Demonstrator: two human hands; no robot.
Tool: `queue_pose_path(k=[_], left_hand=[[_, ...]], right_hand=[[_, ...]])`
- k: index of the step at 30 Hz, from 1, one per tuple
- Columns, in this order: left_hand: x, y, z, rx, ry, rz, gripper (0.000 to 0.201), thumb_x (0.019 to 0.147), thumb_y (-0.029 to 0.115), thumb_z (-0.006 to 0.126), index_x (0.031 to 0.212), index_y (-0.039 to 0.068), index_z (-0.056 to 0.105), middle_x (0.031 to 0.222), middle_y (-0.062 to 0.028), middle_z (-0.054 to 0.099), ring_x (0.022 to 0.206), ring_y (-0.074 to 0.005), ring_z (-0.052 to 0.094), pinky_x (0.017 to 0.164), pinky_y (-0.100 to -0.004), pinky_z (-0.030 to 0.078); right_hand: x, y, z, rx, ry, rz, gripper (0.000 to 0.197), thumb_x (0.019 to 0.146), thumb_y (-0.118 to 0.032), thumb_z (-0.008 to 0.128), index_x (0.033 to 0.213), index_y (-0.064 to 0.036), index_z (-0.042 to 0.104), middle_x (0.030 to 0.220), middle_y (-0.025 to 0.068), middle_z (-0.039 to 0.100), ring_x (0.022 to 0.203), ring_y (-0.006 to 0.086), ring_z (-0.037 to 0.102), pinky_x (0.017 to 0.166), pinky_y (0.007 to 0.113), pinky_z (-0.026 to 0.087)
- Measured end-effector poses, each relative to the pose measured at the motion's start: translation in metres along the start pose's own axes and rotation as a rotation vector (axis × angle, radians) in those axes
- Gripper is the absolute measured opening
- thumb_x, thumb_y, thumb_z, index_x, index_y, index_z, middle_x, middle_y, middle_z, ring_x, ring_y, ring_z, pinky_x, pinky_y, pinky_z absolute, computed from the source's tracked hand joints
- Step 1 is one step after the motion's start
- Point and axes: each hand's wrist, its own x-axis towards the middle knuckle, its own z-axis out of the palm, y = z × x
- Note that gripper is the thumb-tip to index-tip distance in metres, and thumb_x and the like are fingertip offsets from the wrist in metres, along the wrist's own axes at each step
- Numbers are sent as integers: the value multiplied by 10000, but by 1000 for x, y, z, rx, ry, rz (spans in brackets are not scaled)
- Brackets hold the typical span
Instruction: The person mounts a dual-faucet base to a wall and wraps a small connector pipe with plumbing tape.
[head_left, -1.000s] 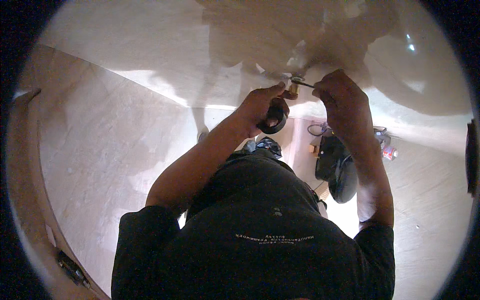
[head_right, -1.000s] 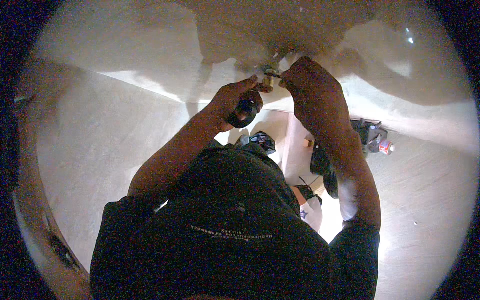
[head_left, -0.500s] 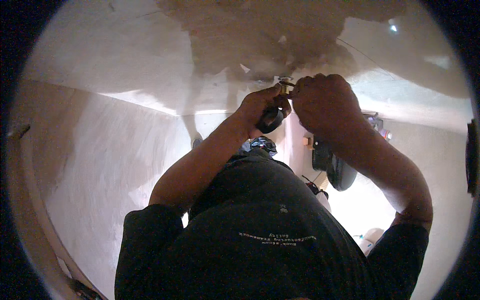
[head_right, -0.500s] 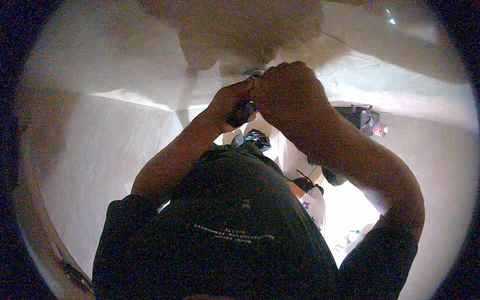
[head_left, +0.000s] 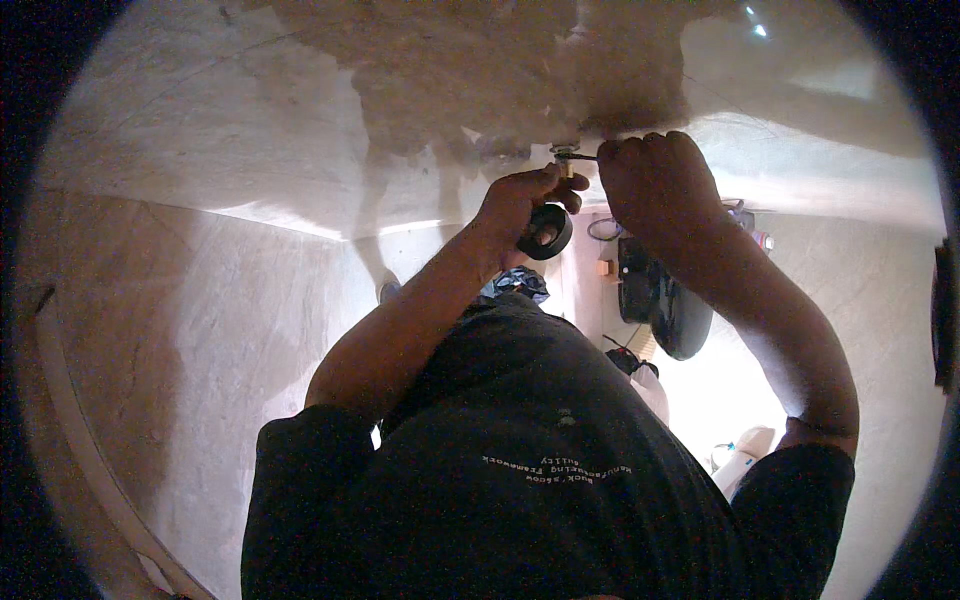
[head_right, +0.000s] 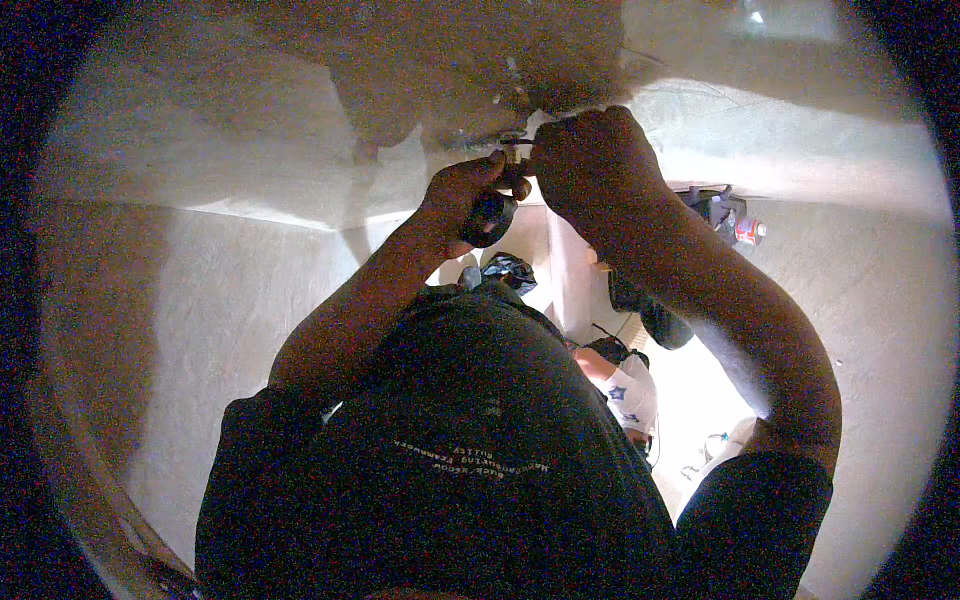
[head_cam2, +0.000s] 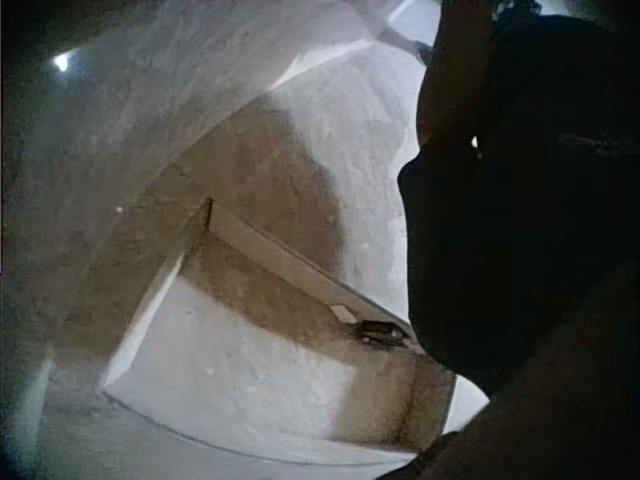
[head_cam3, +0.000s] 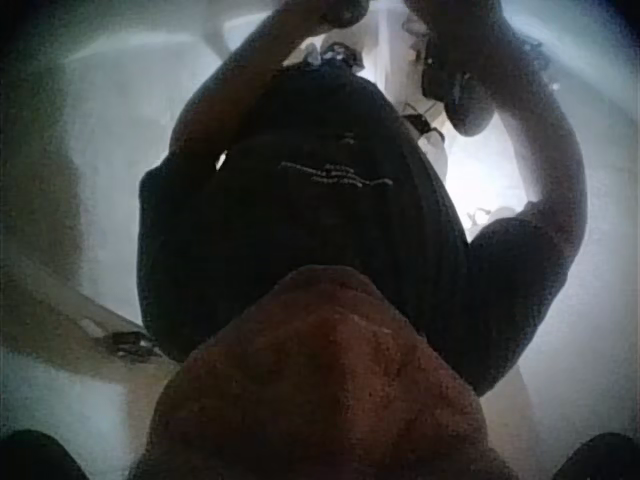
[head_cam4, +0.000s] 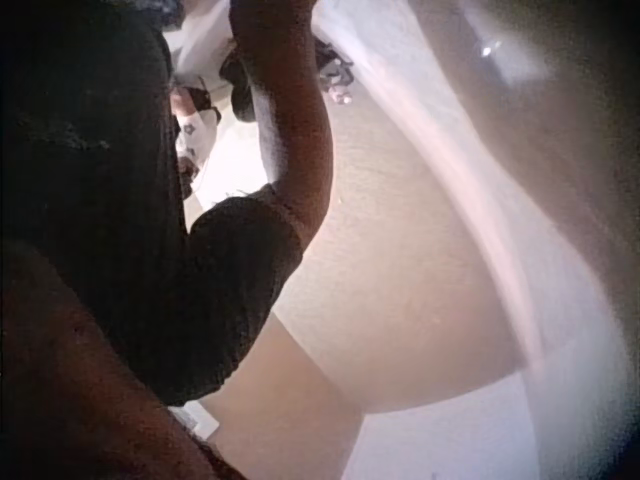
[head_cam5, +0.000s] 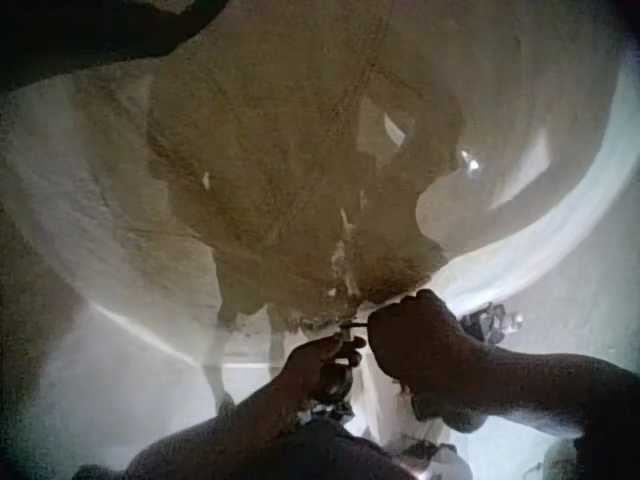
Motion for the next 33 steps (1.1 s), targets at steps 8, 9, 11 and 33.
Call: queue_pose_path(k=[8, 9, 11, 33], left_hand=[[3, -5, -2, -109, -38, 12, 380, 1026, 314, 472, 1050, -30, 633, 792, -87, 618, 434, -110, 471, 352, -235, 374], [6, -7, -5, -110, -38, 16, 380, 1026, 314, 472, 1050, -30, 633, 792, -87, 618, 434, -110, 471, 352, -235, 374], [12, -10, -11, -79, -44, 34, 422, 1008, 355, 518, 1125, -40, 610, 829, -85, 642, 566, -114, 579, 442, -215, 471], [2, -16, 21, 77, 303, 188, 407, 988, 390, 540, 989, -5, 639, 753, -50, 614, 432, -109, 490, 358, -231, 385]], right_hand=[[0, 6, 8, -52, 94, -59, 94, 835, -148, 615, 841, -64, 657, 689, 107, 689, 672, 251, 710, 597, 379, 556], [-2, 5, 8, -11, 37, 12, 94, 843, -152, 613, 858, -68, 651, 688, 110, 687, 667, 255, 708, 591, 386, 554], [-4, 7, 12, 27, -18, 79, 94, 851, -156, 611, 875, -72, 645, 687, 113, 686, 662, 259, 707, 585, 394, 553], [-13, 18, 68, 371, 160, 135, 183, 729, -118, 682, 912, -124, 666, 826, 101, 709, 771, 279, 699, 694, 413, 549]])
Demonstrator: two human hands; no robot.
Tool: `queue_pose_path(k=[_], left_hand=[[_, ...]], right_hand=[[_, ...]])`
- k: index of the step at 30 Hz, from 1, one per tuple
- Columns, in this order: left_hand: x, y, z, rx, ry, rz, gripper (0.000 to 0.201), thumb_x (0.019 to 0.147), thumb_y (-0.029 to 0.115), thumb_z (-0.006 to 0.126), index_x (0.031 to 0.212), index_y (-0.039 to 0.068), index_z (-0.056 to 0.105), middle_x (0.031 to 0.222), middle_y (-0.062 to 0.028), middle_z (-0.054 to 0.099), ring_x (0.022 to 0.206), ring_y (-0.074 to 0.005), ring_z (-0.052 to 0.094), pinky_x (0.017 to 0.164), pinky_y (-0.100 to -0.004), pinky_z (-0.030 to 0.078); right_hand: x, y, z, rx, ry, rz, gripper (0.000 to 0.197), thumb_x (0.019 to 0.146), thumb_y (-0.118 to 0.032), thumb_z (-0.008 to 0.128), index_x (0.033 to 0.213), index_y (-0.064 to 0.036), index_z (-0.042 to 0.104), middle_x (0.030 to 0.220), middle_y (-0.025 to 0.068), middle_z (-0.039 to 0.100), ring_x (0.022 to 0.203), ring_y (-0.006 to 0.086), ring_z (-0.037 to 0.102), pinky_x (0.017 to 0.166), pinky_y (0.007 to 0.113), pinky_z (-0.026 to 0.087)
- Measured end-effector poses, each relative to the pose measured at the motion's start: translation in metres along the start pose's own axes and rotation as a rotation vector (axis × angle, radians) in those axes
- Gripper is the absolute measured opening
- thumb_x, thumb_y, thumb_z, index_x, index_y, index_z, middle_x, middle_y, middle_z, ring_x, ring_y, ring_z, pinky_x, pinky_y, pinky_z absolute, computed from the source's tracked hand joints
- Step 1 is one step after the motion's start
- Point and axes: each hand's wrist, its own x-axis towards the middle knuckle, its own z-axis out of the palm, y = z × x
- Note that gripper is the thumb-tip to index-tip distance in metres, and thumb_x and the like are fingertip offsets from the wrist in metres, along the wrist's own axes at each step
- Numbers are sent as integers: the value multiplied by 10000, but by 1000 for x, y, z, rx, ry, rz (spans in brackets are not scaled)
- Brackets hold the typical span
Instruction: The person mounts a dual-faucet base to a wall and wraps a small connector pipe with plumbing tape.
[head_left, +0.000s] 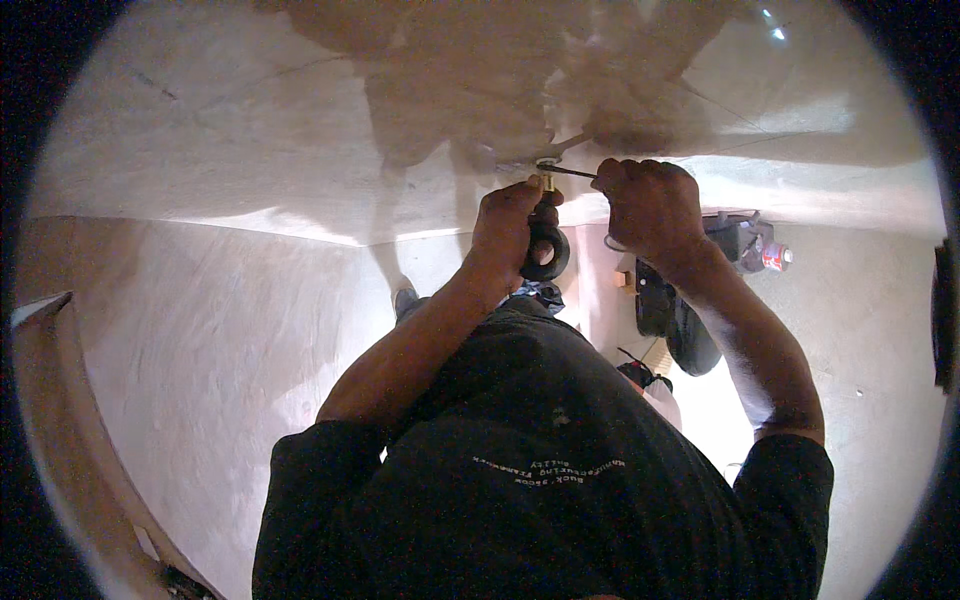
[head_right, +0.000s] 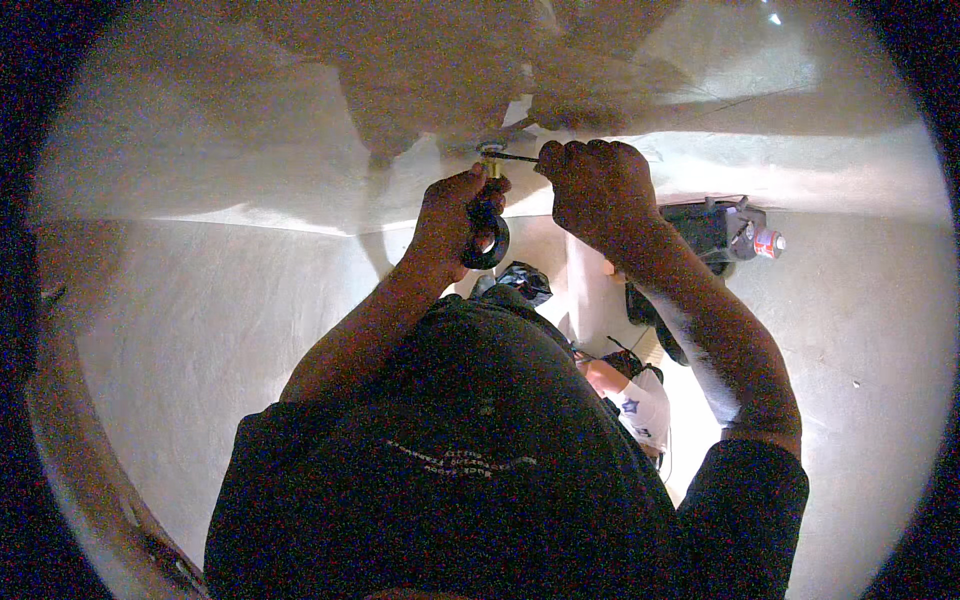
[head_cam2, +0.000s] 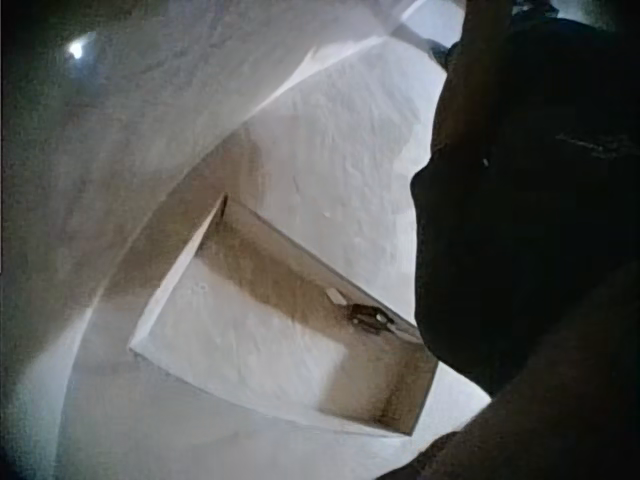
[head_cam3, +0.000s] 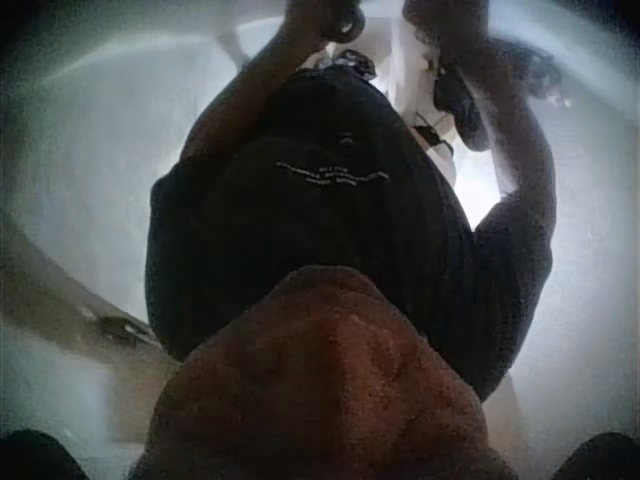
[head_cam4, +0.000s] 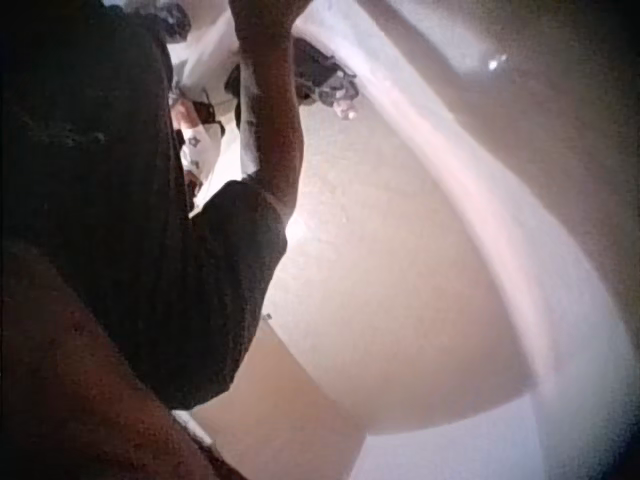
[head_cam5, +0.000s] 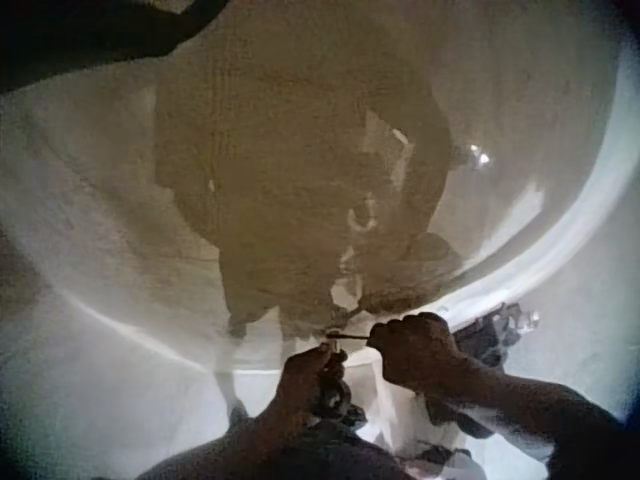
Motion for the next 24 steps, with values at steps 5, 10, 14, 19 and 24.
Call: queue_pose_path(k=[5, 10, 14, 19, 24], left_hand=[[-2, 2, 6, 219, 122, 72, 394, 990, 366, 539, 921, -3, 661, 708, -38, 587, 459, -120, 486, 405, -268, 376], [-8, 12, 12, 496, 175, 143, 377, 994, 318, 522, 888, -13, 665, 644, -48, 568, 482, -133, 507, 456, -292, 408], [-9, 14, 15, 825, 240, 337, 382, 985, 273, 515, 832, -44, 664, 627, -135, 612, 505, -226, 572, 519, -373, 459], [-6, 18, 18, 1196, 326, 421, 446, 998, 349, 504, 834, -24, 684, 689, -147, 650, 570, -241, 613, 586, -391, 484], [-4, 17, 16, 1447, 392, 546, 462, 1004, 352, 508, 786, -22, 669, 666, -173, 653, 594, -312, 641, 607, -422, 493]], right_hand=[[-5, 7, 27, 118, 121, 33, 85, 814, -146, 659, 897, -125, 660, 800, 102, 697, 731, 287, 689, 663, 415, 541], [-6, 6, 48, 187, 131, 91, 54, 855, -172, 652, 879, -125, 663, 786, 107, 688, 705, 296, 679, 623, 436, 528], [-7, 5, 73, 373, 244, 120, 38, 831, -149, 658, 862, -130, 663, 763, 116, 679, 711, 320, 673, 618, 444, 525], [-4, 0, 99, 566, 451, 80, 49, 819, -126, 663, 850, -106, 631, 704, 134, 647, 667, 339, 654, 581, 455, 508], [2, -11, 126, 710, 615, 60, 67, 827, -130, 667, 842, -87, 618, 671, 142, 626, 620, 353, 631, 545, 445, 488]])
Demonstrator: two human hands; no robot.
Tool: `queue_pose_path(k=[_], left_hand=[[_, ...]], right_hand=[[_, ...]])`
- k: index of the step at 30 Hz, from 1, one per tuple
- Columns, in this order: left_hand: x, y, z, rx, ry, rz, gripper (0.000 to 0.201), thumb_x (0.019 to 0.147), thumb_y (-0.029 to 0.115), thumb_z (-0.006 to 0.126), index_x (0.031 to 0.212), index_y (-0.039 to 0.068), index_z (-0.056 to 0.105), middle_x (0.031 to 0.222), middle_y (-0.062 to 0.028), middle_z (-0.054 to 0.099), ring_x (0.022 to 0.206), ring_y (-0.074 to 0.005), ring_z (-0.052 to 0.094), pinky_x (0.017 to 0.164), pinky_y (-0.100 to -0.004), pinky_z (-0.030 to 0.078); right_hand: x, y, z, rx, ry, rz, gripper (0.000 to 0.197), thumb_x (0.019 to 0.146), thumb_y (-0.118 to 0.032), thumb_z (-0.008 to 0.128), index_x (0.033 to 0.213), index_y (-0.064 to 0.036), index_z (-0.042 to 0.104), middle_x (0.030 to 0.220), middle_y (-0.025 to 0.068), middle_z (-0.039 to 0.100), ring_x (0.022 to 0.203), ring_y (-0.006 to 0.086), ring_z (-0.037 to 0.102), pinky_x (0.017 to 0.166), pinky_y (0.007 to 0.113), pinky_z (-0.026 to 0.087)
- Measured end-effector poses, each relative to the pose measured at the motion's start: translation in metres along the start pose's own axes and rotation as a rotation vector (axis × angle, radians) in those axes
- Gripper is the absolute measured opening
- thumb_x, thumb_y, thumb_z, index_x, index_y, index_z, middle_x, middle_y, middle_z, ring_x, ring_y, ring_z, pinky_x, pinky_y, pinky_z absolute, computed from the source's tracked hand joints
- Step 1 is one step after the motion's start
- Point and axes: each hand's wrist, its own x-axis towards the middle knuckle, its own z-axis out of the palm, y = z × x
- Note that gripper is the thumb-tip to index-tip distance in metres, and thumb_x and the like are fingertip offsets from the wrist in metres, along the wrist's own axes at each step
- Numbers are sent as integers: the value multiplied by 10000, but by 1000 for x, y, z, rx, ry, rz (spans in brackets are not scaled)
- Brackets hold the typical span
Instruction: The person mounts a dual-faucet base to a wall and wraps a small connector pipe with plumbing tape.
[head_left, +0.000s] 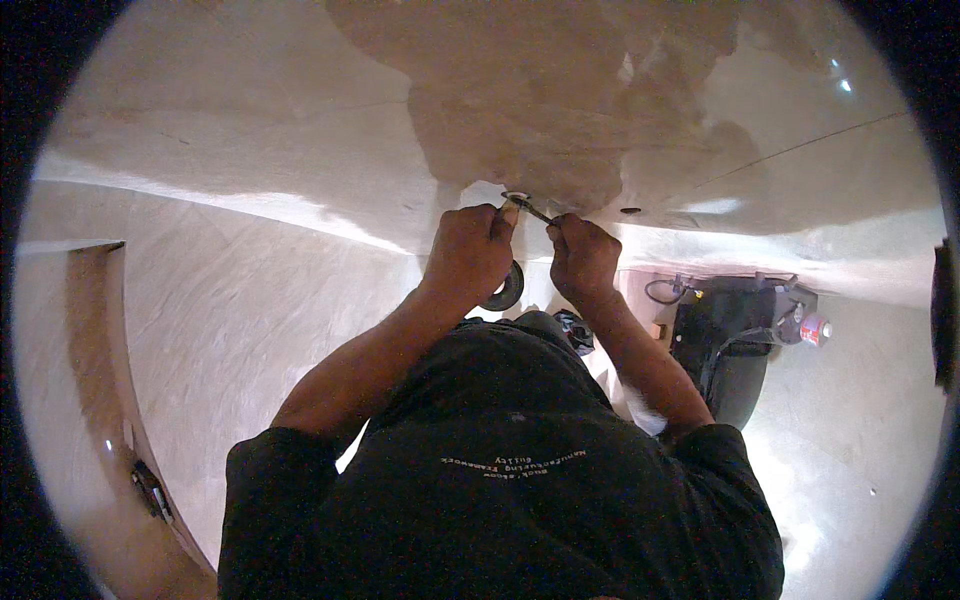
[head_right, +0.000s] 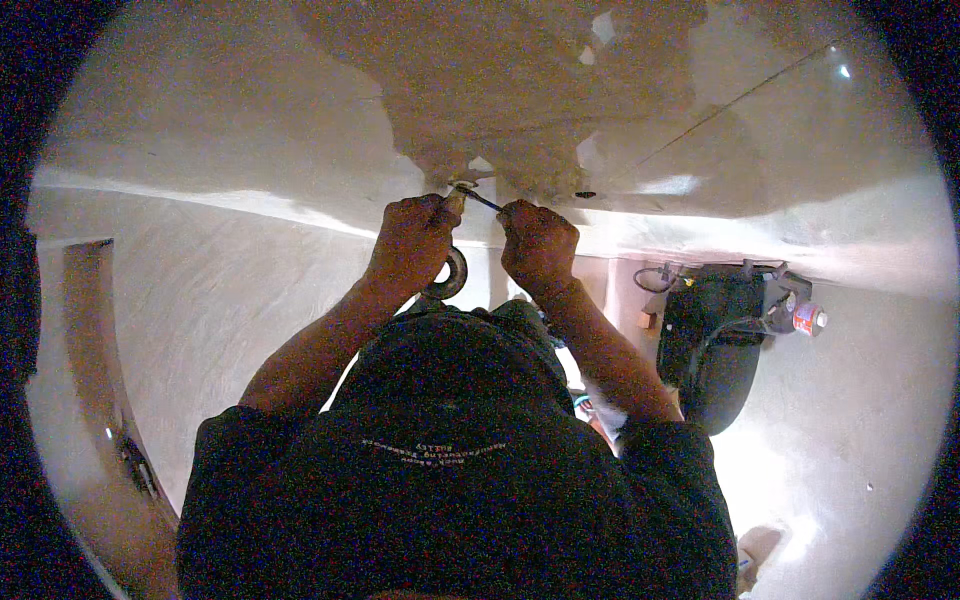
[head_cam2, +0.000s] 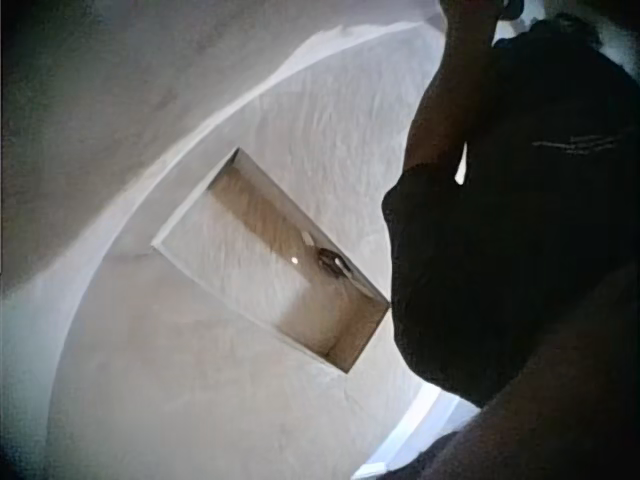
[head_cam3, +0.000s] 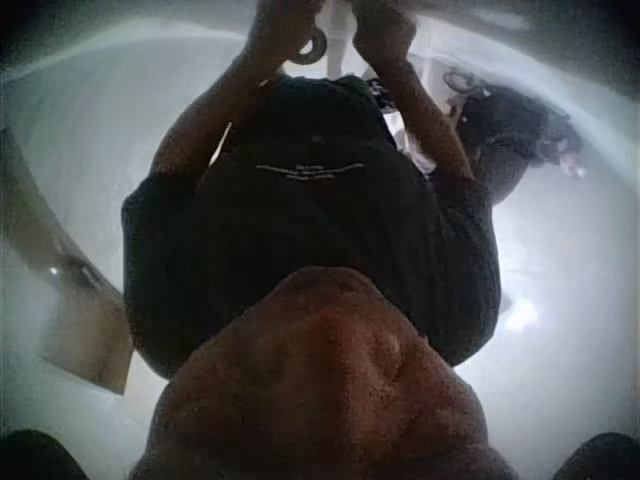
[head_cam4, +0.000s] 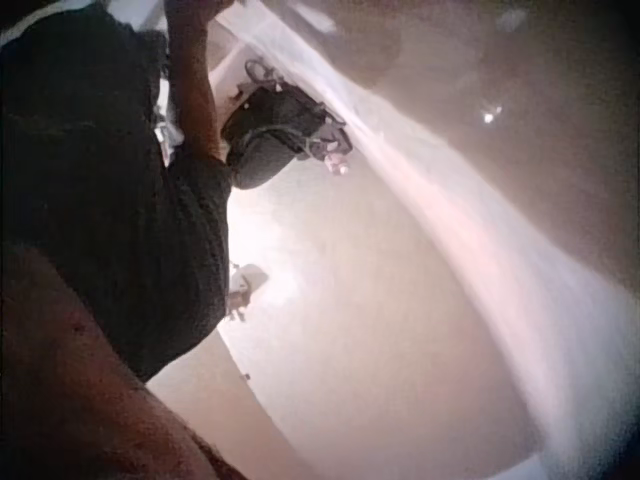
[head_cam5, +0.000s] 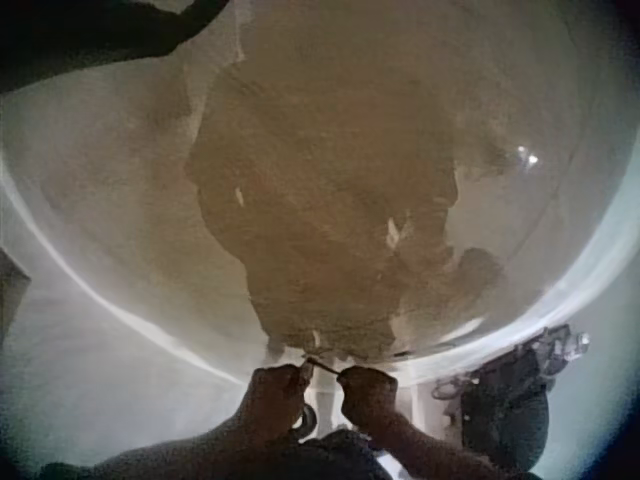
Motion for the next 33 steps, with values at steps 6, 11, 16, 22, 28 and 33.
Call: queue_pose_path(k=[6, 11, 16, 22, 28, 33], left_hand=[[0, 15, -6, 206, -38, 69, 371, 994, 261, 511, 751, -2, 607, 679, -191, 634, 640, -407, 637, 604, -484, 511], [-1, 26, -7, 526, 57, 346, 352, 969, 265, 568, 784, -30, 613, 733, -239, 646, 682, -420, 647, 609, -497, 497], [3, 13, -15, 166, -20, 109, 364, 941, 298, 622, 813, -43, 622, 751, -237, 657, 656, -388, 648, 606, -453, 499], [-7, 1, -15, -216, -81, 33, 400, 893, 369, 694, 832, -21, 628, 705, -124, 645, 582, -200, 592, 545, -350, 472], [-12, 3, -22, -703, -307, -295, 291, 918, 281, 675, 839, 6, 618, 653, -37, 573, 494, -107, 509, 417, -283, 389], [-10, -8, -9, -781, -330, -231, 295, 925, 281, 666, 809, 19, 598, 635, -20, 540, 442, -93, 440, 385, -275, 355]], right_hand=[[-13, 3, 32, 151, 57, 72, 20, 846, -52, 601, 831, -60, 612, 680, 149, 624, 616, 347, 641, 549, 391, 487], [-17, 10, 75, 407, 187, 170, 70, 843, -75, 560, 782, -99, 586, 722, 114, 633, 656, 348, 633, 568, 423, 482], [-14, 4, 58, 432, 36, 154, 107, 932, -117, 557, 862, -63, 618, 797, 144, 655, 714, 367, 645, 633, 432, 504], [-22, 13, 35, 426, -59, 349, 192, 968, -196, 578, 1035, -35, 658, 962, 202, 689, 904, 373, 673, 761, 447, 530], [-19, -17, -41, 97, -233, 378, 145, 970, -213, 567, 1040, -90, 597, 837, 171, 697, 752, 402, 676, 653, 475, 535], [10, -42, -75, -268, -315, 165, 136, 962, -195, 546, 1023, -101, 622, 843, 155, 697, 752, 383, 674, 653, 491, 527]])
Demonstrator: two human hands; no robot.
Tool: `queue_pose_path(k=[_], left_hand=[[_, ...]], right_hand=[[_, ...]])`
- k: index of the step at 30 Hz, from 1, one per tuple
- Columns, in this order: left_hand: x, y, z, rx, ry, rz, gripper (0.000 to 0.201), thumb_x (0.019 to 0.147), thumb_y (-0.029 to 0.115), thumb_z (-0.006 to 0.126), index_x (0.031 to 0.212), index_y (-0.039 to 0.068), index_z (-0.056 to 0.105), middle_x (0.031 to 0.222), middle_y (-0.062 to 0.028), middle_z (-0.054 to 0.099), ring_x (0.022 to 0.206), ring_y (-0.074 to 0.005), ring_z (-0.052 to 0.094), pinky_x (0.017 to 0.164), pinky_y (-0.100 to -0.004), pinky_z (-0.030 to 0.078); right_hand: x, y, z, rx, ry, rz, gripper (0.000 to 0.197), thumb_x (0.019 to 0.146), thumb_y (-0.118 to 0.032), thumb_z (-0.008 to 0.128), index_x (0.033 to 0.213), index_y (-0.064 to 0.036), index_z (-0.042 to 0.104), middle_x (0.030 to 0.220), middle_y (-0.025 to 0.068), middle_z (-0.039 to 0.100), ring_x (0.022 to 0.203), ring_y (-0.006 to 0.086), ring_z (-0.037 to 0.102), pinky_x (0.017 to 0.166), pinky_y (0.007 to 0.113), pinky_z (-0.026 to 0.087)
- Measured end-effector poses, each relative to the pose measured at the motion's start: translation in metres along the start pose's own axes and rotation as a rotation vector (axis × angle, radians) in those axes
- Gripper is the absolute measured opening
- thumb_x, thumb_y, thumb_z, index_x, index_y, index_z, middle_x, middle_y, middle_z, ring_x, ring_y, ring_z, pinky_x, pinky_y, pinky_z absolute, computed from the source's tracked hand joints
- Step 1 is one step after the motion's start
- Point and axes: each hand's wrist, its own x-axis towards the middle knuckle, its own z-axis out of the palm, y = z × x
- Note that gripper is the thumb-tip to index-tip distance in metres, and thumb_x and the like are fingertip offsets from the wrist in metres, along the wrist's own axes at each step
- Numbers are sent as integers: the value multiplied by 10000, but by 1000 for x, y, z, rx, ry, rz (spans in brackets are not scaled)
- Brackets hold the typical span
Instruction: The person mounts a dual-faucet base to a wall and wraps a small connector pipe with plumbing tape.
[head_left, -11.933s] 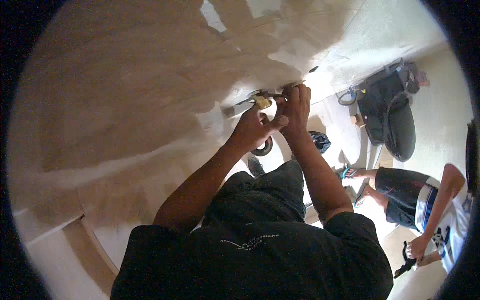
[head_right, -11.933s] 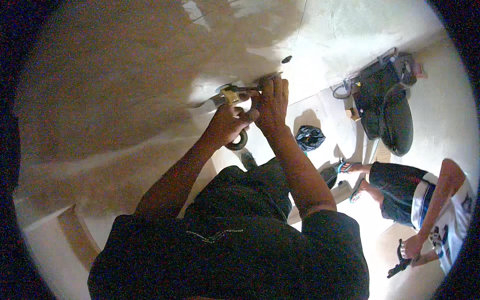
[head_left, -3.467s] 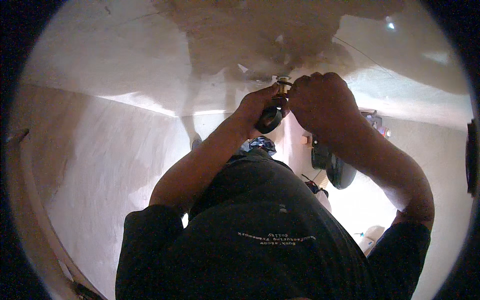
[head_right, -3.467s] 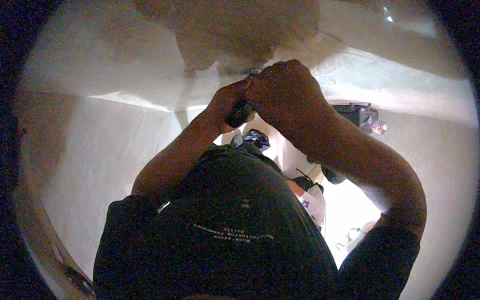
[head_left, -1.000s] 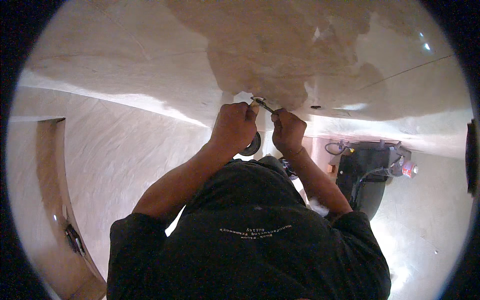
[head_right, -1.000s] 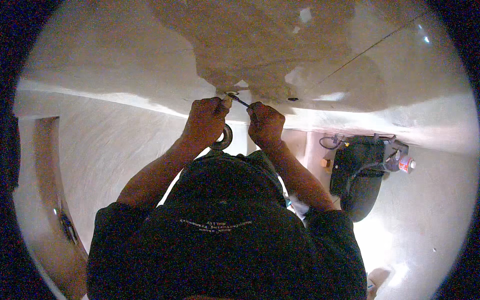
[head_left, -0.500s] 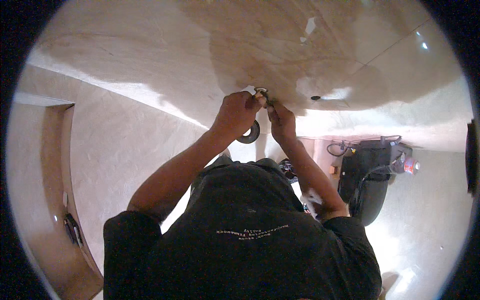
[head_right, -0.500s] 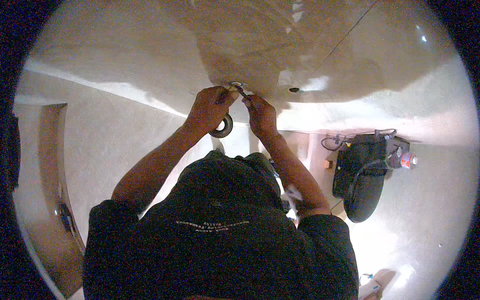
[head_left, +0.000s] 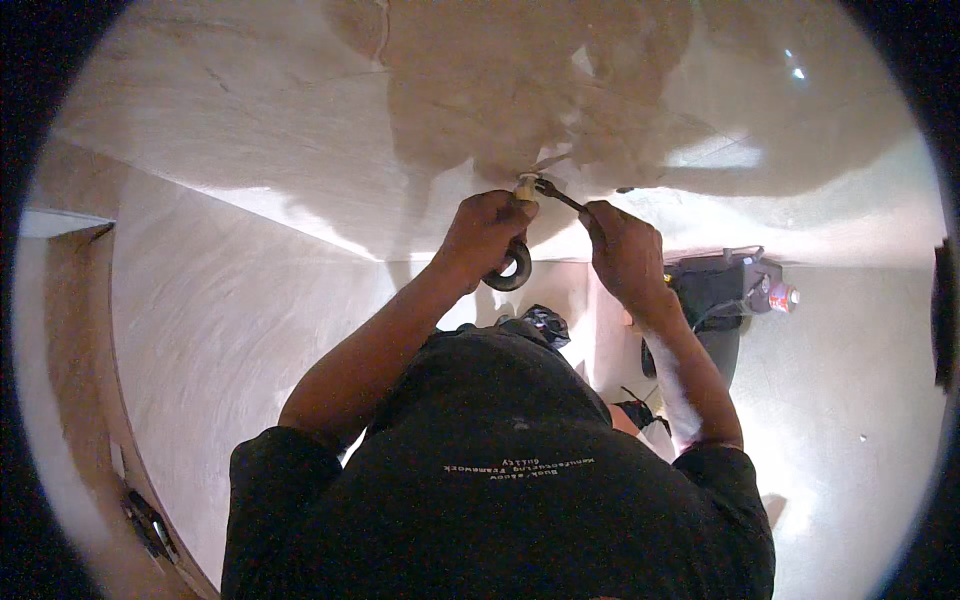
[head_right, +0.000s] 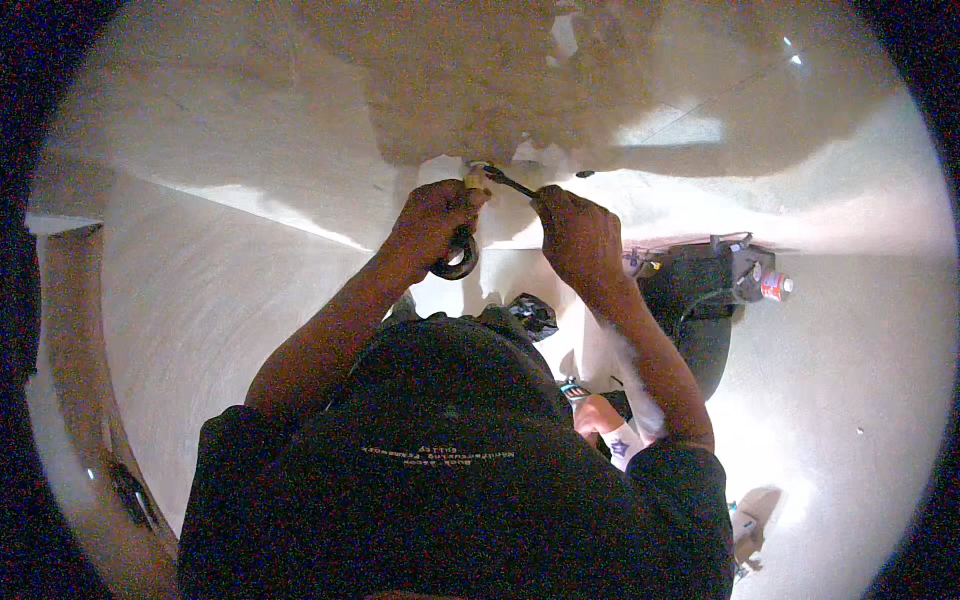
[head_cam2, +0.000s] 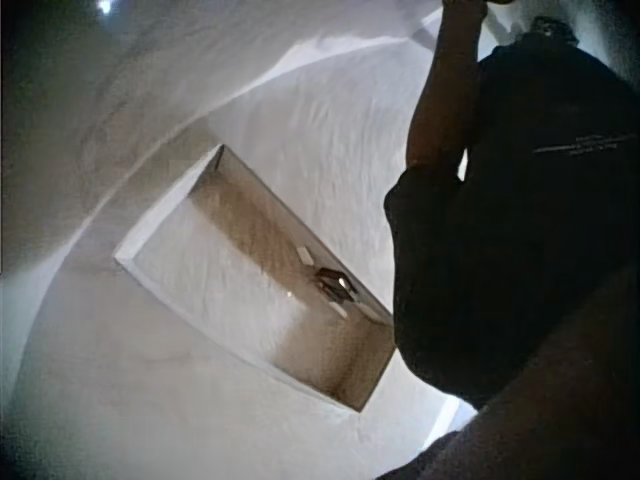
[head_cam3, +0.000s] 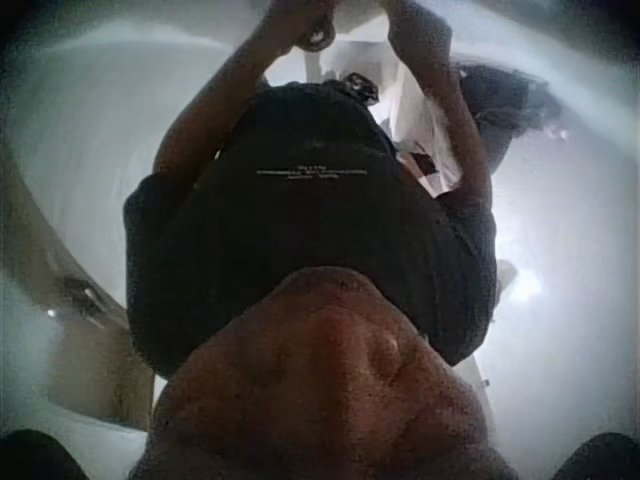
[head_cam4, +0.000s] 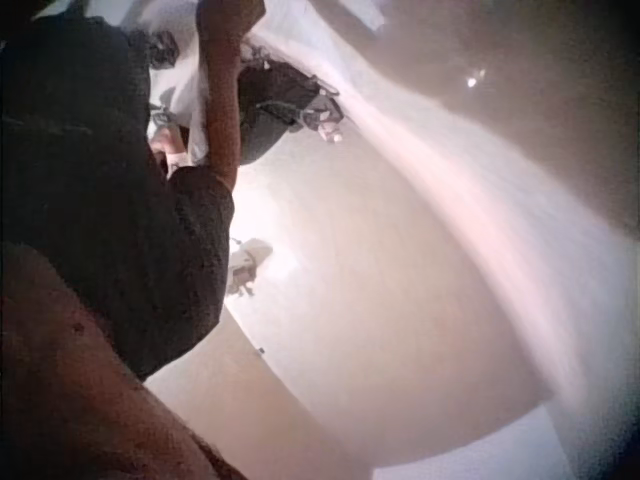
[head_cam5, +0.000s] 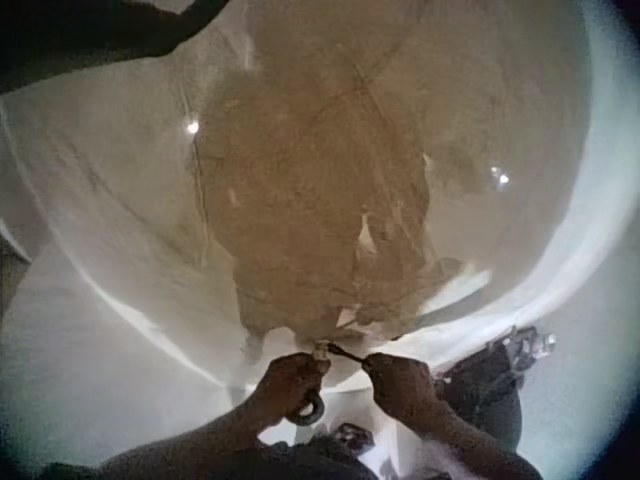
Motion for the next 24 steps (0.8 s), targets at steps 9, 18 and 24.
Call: queue_pose_path(k=[9, 18, 24], left_hand=[[-1, 15, -2, 141, 1, -93, 347, 939, 307, 637, 773, 6, 592, 612, -47, 558, 439, -118, 466, 393, -294, 357], [-3, 19, -9, 595, 7, 228, 276, 911, 278, 687, 1038, 35, 662, 756, -45, 598, 526, -116, 512, 458, -289, 420], [18, -11, 0, 592, 13, 10, 559, 837, 426, 756, 1120, -32, 606, 751, -130, 660, 690, -221, 646, 640, -351, 501]], right_hand=[[10, 15, 74, 308, 107, -6, 130, 926, -170, 576, 984, -79, 648, 941, 176, 661, 879, 397, 635, 748, 496, 507], [16, -11, 123, 559, 293, 24, 192, 969, -125, 498, 1072, -5, 608, 941, 210, 654, 899, 409, 630, 791, 500, 508], [19, 0, 126, 625, 212, 19, 152, 928, -161, 554, 951, -31, 628, 899, 195, 656, 851, 402, 650, 718, 471, 530]])
